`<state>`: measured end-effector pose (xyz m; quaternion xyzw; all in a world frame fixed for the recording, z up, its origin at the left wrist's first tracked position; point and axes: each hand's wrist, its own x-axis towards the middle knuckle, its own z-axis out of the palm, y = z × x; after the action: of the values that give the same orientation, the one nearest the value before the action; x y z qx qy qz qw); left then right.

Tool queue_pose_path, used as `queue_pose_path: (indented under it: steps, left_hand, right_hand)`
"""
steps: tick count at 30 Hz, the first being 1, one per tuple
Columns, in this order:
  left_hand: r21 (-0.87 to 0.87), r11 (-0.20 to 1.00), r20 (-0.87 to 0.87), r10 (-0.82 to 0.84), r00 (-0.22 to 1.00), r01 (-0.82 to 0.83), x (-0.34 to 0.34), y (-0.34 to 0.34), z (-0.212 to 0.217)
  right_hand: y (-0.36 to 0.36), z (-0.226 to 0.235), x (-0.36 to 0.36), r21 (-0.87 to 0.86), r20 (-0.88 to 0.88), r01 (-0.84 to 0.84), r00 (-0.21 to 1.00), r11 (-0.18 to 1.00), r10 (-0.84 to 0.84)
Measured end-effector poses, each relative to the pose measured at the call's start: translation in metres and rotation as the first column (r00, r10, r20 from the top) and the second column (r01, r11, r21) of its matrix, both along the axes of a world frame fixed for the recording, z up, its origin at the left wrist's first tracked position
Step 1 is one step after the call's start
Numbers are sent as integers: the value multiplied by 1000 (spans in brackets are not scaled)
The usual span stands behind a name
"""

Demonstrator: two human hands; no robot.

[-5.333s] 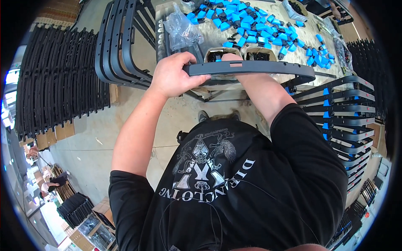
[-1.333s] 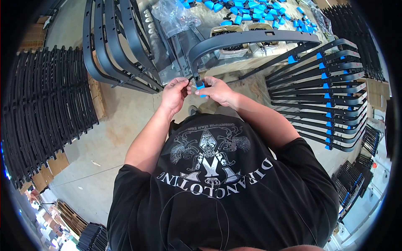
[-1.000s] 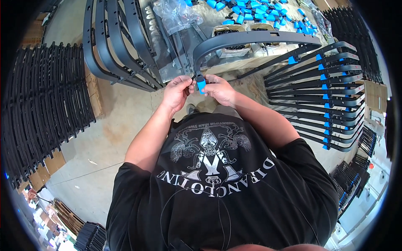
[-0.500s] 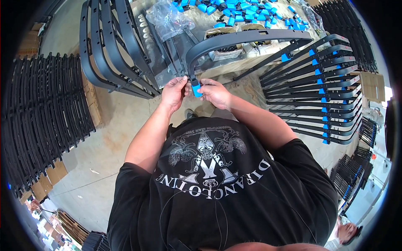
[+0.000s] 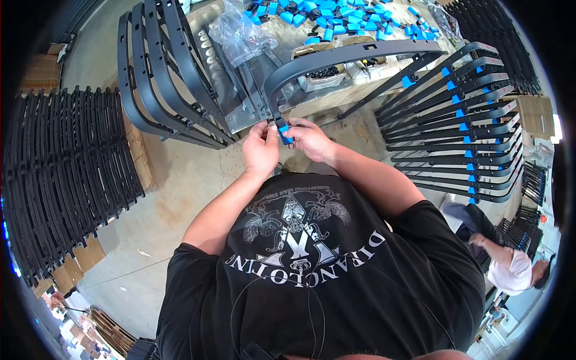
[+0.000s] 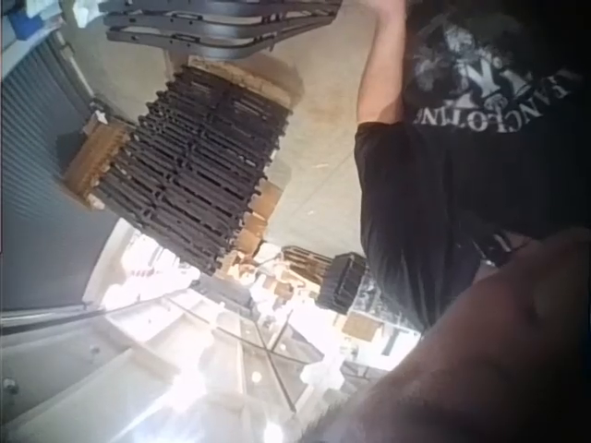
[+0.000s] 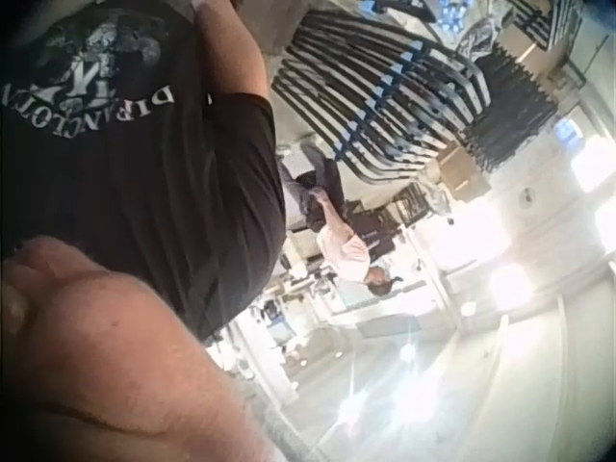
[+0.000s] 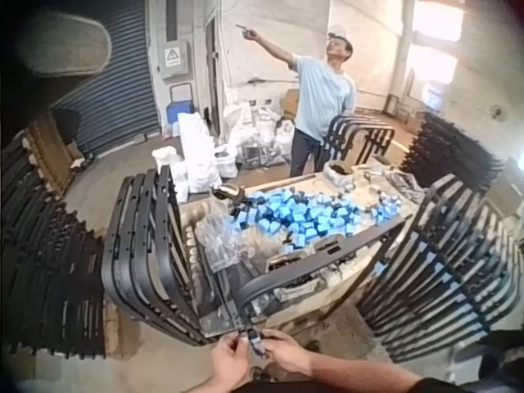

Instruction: Attaching plastic caps and components to metal furniture frames in an industrial setting.

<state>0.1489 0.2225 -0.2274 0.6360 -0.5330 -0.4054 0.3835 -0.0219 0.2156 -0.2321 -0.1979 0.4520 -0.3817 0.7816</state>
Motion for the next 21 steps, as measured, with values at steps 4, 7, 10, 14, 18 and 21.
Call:
queue_pose_path:
  steps: [4,7,10,14,18,21]
  left_hand:
    - [46,986,-38,-157,987,158,-1,13,9]
    - [89,973,-12,-213,977,214,-2,16,10]
    - [86,984,-98,-146,984,154,-2,12,-2]
    - [98,994,-119,-31,992,43,8,-19,-10]
    - [318,939,-313,-24,949,129,13,-41,-9]
    - [457,860,-466,16,885,225,7,-38,6]
  right_hand:
    - [2,0,1,10,-22,-5,1000,1000,5]
    - [4,-2,2,13,-66,34,997,999,-33]
    - [7,-1,5,42,-74,64,995,997,-61]
    - [1,6,1,47,-42,-12,999,999,14]
    - [-2,12,2,45,-146,-74,986,996,79]
    - [1,9,2,31,-189,-58,980,998,63]
